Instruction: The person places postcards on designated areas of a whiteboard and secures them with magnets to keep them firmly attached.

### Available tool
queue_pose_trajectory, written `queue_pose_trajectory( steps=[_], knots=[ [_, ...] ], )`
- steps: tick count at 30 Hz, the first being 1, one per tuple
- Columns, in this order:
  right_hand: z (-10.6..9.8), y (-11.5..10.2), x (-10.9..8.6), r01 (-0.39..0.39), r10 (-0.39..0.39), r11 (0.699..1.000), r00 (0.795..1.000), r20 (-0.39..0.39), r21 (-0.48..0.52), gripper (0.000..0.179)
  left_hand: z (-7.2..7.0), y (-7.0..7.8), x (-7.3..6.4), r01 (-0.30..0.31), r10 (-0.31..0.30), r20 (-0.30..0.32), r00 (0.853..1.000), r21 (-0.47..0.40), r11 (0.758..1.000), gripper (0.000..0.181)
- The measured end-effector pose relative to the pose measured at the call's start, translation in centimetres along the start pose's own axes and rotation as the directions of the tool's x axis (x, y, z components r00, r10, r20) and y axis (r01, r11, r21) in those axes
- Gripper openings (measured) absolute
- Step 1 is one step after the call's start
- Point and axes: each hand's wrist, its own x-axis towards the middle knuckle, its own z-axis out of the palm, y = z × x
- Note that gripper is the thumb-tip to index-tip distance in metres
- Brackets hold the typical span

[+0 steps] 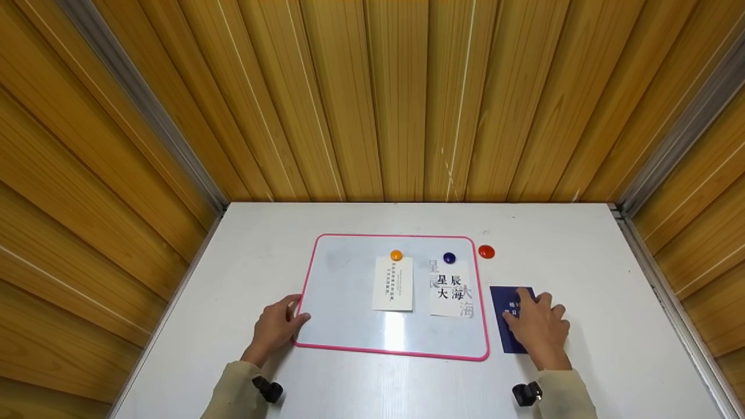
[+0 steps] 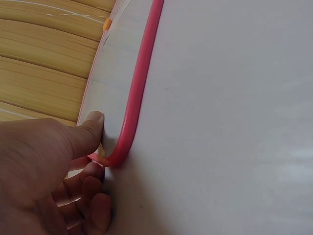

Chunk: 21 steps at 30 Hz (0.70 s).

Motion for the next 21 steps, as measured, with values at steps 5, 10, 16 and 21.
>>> queue_pose_trajectory(
  steps=[5, 10, 16, 21],
  knots=[
    [-0.01, 0.38, -0.08, -0.027, 0.027, 1.0, 0.999, 0.043, 0.013, 0.078, 0.01, 0.02, -0.04, -0.002, 0.002, -0.001, 1.0, 0.003, 1.0, 0.049],
    [0.0, 0.52, -0.11, -0.05, 0.049, 0.999, 0.997, 0.063, 0.013, 0.085, -0.03, -0.05, 0.02, -0.007, 0.007, -0.003, 1.0, 0.007, 1.0, 0.049],
    [0.08, 0.57, -0.15, -0.069, 0.068, 0.997, 0.996, 0.063, 0.017, 0.087, 0.01, 0.0, 0.04, 0.01, -0.01, 0.004, 1.0, 0.008, 1.0, 0.049],
    [0.07, 0.56, -0.12, -0.085, 0.083, 0.996, 0.994, 0.066, 0.024, 0.09, 0.0, 0.09, -0.06, 0.013, -0.013, 0.003, 1.0, 0.004, 1.0, 0.049]
  ],
)
